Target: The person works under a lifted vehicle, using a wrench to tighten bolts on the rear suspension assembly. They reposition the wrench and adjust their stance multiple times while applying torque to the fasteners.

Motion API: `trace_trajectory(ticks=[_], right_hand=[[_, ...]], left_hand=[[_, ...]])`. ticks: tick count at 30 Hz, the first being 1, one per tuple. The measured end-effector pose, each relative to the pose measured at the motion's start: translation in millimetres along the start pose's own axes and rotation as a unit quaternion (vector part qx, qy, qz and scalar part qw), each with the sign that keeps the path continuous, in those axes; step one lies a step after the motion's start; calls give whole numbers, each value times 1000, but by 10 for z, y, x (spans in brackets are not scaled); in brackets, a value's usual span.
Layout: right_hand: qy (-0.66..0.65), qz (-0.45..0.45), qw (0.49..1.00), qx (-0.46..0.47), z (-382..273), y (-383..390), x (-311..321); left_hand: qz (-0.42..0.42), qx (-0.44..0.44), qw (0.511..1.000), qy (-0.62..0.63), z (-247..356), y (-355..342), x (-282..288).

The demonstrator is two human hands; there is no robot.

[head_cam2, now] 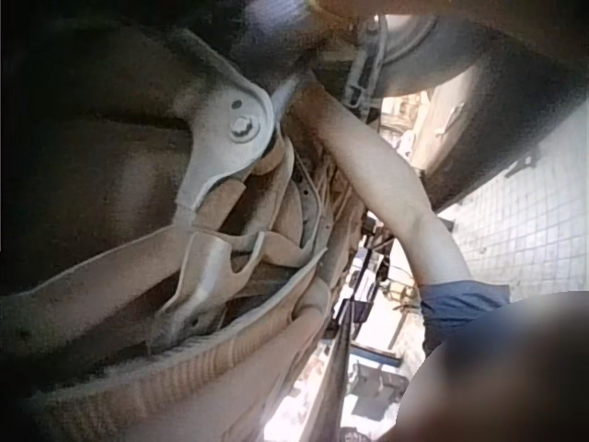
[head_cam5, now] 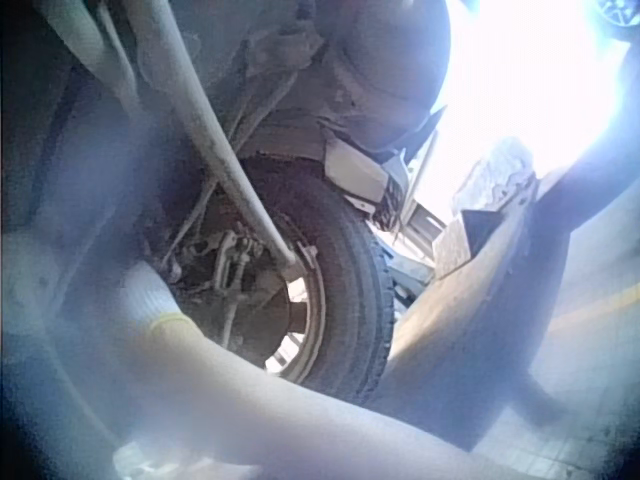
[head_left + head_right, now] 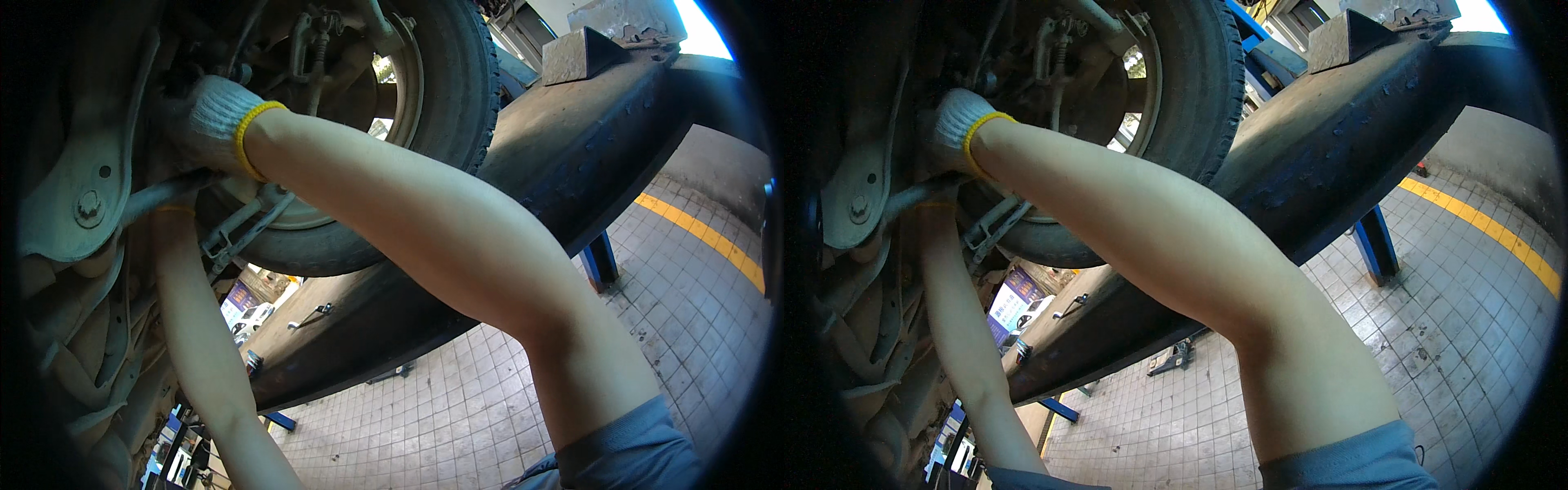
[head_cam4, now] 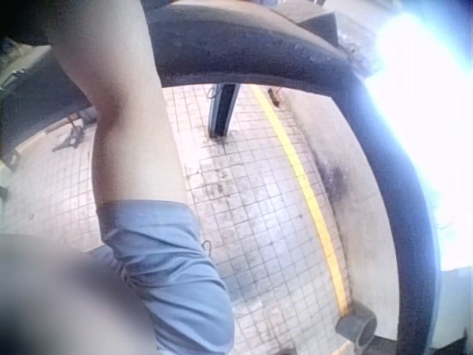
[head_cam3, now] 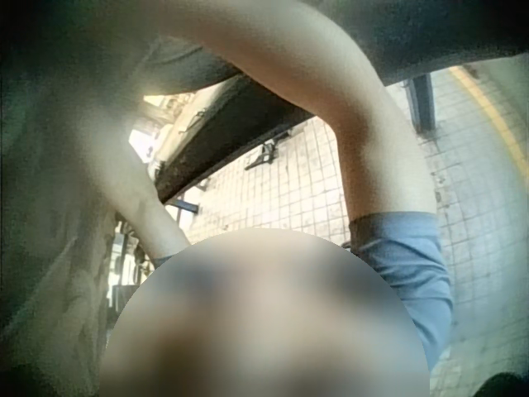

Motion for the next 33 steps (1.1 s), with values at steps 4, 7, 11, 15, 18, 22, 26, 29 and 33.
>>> trace_trajectory(ticks=[4, 7, 11, 15, 18, 22, 26, 29, 33], right_hand=[[-195, -18, 976, -95, 157, 117, -90], [-343, 11, 928, -143, 153, 130, -88], [-503, -9, 827, -249, 126, 221, -123], [-444, 6, 870, -212, 73, 171, -106], [-161, 6, 983, -88, -19, -55, -92], [-52, 10, 997, -56, -82, -225, -175], [-96, 4, 991, -94, -74, -197, -161], [-111, 6, 988, -109, -60, -167, -101], [-133, 9, 984, -118, -68, -172, -90]], left_hand=[[148, -38, 974, -165, 0, 162, 299], [142, -48, 974, -171, 5, 277, 633], [-141, 55, 988, -25, -34, 132, 960], [-206, 76, 976, 17, -59, 125, 931], [-192, 68, 979, 22, -81, 174, 715], [-189, 71, 979, 31, -84, 149, 546], [-185, 77, 979, 41, -90, 152, 524], [-180, 80, 979, 52, -108, 164, 487], [-170, 89, 979, 73, -133, 122, 396]])
Point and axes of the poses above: each hand's wrist, its own y-axis away from the middle knuckle, its own x-axis out of the back of the hand, z = x × y, the point moved 4 cm from there along -y, towards the middle knuckle, and after that the axes turned 1 degree about z, right-handed, at the moved point
